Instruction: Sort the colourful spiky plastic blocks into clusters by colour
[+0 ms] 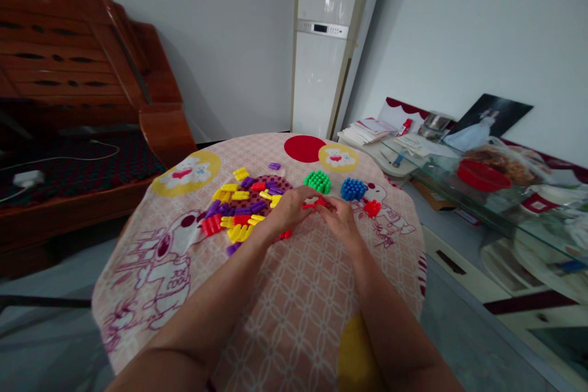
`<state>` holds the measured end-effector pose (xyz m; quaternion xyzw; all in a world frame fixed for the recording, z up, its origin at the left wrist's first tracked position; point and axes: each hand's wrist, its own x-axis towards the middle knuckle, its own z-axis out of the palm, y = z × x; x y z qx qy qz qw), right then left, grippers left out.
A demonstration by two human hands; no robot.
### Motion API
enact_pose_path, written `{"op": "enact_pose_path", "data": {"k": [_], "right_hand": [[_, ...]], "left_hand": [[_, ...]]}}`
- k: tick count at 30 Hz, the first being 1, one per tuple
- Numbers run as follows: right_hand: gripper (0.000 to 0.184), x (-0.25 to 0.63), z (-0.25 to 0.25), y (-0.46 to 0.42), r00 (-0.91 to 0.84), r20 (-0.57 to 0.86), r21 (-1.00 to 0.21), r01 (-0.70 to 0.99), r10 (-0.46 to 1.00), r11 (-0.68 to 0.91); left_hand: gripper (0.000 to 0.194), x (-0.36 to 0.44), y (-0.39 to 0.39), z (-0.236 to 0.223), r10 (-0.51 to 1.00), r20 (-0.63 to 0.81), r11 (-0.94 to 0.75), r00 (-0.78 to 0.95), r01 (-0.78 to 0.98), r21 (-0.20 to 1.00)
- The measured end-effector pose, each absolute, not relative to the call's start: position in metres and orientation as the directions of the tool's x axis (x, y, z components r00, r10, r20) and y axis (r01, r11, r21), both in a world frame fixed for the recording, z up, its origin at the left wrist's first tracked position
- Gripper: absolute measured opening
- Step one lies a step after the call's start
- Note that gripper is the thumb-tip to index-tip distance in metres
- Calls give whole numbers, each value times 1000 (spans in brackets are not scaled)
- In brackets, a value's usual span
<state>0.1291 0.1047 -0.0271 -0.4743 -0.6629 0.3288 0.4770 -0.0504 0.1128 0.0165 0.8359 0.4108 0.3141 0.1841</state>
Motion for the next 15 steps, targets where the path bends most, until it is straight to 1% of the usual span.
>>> {"op": "enact_pose_path", "data": {"k": [2, 4, 7, 11, 15], "right_hand": [[35, 127, -26, 104, -79, 225, -946, 220, 971, 237], [39, 126, -26, 103, -41, 160, -978, 133, 986, 164], [40, 125, -26, 105, -3, 167, -985, 52, 986, 167], [33, 129, -25, 107, -1, 204, -978, 53, 979, 204], [28, 134, -23, 107, 50, 197, -973, 130, 979, 189]], "left_hand": [[28, -39, 110, 12, 793, 378, -608, 478, 570, 553], [20, -35, 110, 8, 816, 385, -578, 431, 600, 554], [13, -37, 113, 3, 874, 357, -486, 329, 608, 628], [15, -41, 114, -1, 920, 286, -389, 268, 532, 752], [15, -35, 114, -7, 928, 246, -354, 280, 459, 815]]}}
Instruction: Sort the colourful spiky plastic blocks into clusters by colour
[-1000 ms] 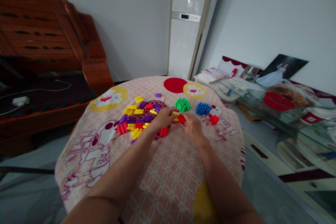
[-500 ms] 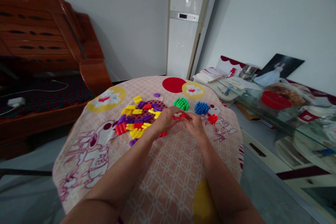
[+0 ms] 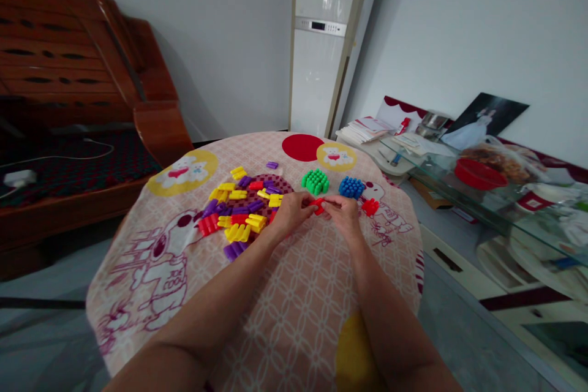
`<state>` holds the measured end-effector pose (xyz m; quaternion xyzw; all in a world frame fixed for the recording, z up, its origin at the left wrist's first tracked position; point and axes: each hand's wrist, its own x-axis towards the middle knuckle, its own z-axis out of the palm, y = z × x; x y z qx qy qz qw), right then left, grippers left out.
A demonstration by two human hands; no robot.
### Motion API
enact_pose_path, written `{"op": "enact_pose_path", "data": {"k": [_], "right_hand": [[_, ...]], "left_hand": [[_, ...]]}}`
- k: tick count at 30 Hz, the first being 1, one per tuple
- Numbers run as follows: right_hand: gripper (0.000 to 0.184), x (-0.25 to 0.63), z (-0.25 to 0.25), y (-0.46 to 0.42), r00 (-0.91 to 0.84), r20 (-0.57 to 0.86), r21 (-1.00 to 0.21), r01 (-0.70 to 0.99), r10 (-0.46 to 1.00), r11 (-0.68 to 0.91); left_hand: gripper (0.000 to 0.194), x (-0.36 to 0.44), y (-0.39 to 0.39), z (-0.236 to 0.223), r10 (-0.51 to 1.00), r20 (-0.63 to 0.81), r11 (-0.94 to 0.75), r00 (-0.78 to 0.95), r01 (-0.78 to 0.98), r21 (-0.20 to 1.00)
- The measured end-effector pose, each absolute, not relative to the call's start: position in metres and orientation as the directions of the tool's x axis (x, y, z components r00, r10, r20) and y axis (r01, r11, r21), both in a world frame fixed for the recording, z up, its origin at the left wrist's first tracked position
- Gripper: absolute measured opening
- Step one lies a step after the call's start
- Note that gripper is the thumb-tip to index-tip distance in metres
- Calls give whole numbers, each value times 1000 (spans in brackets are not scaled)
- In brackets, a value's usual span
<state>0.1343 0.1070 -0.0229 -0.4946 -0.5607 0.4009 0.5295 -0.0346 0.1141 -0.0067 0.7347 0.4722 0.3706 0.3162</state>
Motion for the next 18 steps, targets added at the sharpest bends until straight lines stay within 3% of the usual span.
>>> {"op": "enact_pose_path", "data": {"k": [8, 11, 14, 18], "right_hand": [[27, 142, -12, 102, 49, 77, -970, 234, 996, 64], [28, 153, -7, 103, 69, 99, -937, 342, 993, 70], [26, 175, -1, 103, 193, 248, -784, 615, 949, 80], [22, 204, 6, 102, 346, 329, -459, 872, 879, -171]], "left_hand": [[17, -30, 115, -16, 932, 254, -342, 257, 399, 851], [19, -30, 116, -17, 929, 264, -349, 258, 381, 856], [25, -31, 118, -18, 930, 276, -356, 242, 416, 837], [25, -34, 120, -17, 931, 270, -358, 246, 473, 805]]}}
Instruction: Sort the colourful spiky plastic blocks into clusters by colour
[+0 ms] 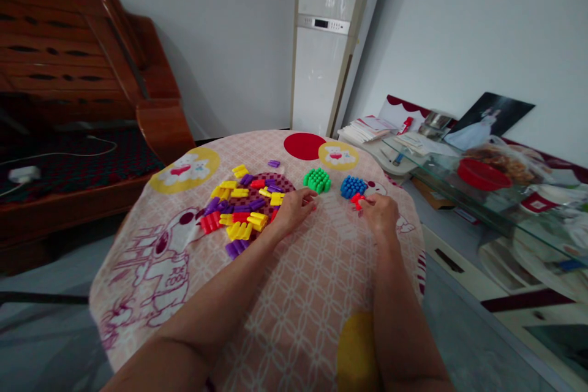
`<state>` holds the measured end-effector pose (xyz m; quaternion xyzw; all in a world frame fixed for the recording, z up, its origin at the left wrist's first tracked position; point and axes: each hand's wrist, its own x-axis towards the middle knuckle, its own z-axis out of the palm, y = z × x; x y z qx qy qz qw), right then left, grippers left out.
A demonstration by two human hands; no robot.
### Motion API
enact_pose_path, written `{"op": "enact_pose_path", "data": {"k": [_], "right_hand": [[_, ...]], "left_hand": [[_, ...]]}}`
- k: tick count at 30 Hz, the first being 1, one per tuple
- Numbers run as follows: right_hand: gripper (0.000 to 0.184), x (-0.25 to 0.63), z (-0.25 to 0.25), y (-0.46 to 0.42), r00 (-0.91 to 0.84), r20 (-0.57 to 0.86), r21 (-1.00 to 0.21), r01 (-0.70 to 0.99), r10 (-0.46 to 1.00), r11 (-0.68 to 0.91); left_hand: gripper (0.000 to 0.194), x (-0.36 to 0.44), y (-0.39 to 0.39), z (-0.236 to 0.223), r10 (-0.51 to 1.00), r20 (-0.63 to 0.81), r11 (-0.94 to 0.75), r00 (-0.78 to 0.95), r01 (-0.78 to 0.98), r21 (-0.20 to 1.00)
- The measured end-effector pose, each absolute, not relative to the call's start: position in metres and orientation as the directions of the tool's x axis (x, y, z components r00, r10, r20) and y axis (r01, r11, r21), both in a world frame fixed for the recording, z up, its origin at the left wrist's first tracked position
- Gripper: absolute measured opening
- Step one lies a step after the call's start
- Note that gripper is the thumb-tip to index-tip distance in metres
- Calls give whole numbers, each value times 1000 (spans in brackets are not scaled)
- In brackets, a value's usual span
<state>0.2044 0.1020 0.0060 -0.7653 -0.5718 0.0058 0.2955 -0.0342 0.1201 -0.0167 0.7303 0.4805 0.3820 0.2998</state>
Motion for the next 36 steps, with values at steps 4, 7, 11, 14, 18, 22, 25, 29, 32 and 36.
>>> {"op": "enact_pose_path", "data": {"k": [4, 7, 11, 14, 18, 22, 25, 29, 32, 36], "right_hand": [[25, 216, 6, 101, 391, 243, -310, 898, 888, -311], [25, 217, 3, 102, 389, 218, -259, 907, 895, -332], [24, 218, 0, 104, 399, 202, -253, 903, 894, -346], [22, 220, -2, 105, 415, 209, -275, 894, 885, -355], [23, 219, -2, 105, 424, 294, -338, 884, 856, -322], [26, 209, -2, 105, 390, 377, -377, 893, 840, -245], [25, 200, -4, 105, 329, 405, -369, 913, 853, -177], [25, 192, -5, 103, 284, 420, -351, 927, 862, -134], [24, 188, -3, 102, 275, 413, -343, 930, 868, -132], [26, 184, -3, 102, 264, 387, -341, 931, 884, -128]], "left_hand": [[27, -38, 120, -11, 940, 263, -341, 219, 522, 782], [29, -41, 121, -9, 948, 246, -318, 202, 568, 759], [29, -43, 125, -12, 949, 252, -315, 188, 584, 748], [29, -47, 127, -12, 947, 264, -322, 185, 601, 732], [29, -65, 134, -9, 932, 339, -317, 126, 737, 597], [35, -95, 148, -10, 920, 389, -214, 40, 884, 415], [43, -115, 158, -13, 944, 327, -139, 36, 944, 299], [43, -130, 160, -18, 976, 219, -33, -8, 983, 183], [42, -132, 157, -19, 979, 188, 36, -74, 980, 195], [42, -131, 158, -20, 987, 140, 49, -81, 974, 222]]}}
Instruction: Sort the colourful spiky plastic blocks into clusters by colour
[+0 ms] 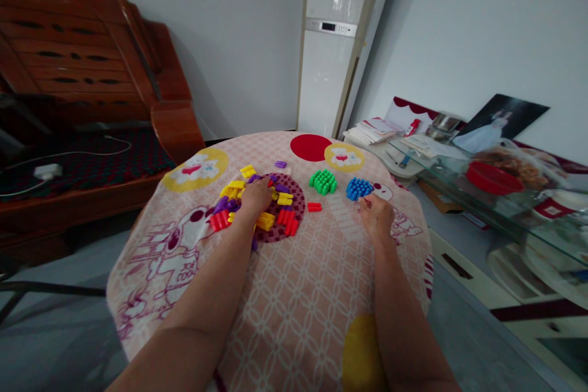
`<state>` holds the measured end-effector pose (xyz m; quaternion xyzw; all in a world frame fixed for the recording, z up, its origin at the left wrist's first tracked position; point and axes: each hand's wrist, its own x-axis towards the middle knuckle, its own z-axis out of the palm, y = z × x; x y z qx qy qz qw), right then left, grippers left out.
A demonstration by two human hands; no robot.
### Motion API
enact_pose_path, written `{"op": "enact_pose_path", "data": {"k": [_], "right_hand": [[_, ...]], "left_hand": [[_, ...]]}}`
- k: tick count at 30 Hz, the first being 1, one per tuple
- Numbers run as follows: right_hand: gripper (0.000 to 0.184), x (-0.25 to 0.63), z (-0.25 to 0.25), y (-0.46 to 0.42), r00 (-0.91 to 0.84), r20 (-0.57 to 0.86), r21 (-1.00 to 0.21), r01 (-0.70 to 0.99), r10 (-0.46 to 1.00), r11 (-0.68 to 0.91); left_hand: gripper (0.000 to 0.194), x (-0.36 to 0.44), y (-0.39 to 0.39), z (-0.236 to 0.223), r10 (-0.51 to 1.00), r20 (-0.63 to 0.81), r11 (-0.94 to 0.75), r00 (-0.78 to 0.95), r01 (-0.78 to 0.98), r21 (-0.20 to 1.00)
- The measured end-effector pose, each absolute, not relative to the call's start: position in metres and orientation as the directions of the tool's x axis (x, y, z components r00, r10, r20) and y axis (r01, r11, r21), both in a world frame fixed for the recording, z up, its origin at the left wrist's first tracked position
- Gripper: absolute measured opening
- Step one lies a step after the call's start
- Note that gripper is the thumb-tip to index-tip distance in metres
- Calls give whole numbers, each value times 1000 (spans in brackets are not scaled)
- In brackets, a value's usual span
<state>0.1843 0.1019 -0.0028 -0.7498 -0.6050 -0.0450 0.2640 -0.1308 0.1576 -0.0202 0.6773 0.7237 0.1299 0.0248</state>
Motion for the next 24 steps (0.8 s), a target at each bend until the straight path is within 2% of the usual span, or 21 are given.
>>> {"op": "enact_pose_path", "data": {"k": [6, 10, 13, 15, 18, 21, 24], "right_hand": [[26, 181, -10, 106, 219, 392, -356, 932, 893, -73], [25, 178, -14, 106, 193, 403, -383, 924, 895, -27], [27, 172, -15, 104, 135, 445, -439, 895, 885, 84], [27, 164, -15, 103, 86, 475, -503, 843, 876, 190], [26, 149, -17, 101, -11, 516, -579, 733, 856, 358], [30, 133, -21, 101, -120, 565, -578, 648, 816, 496], [36, 124, -25, 100, -199, 597, -514, 649, 777, 561]], "left_hand": [[38, -131, 156, -18, 969, 165, 131, -182, 950, 283], [35, -138, 150, 1, 953, 176, 179, -245, 929, 324], [33, -140, 145, 21, 955, 182, 120, -236, 864, 489], [36, -134, 142, 30, 970, 140, 49, -198, 724, 688], [43, -108, 137, 32, 998, 30, -6, -57, 380, 925], [44, -75, 130, 22, 993, -46, 29, 107, 155, 987], [35, -51, 123, 11, 981, -77, 60, 180, 96, 994]]}}
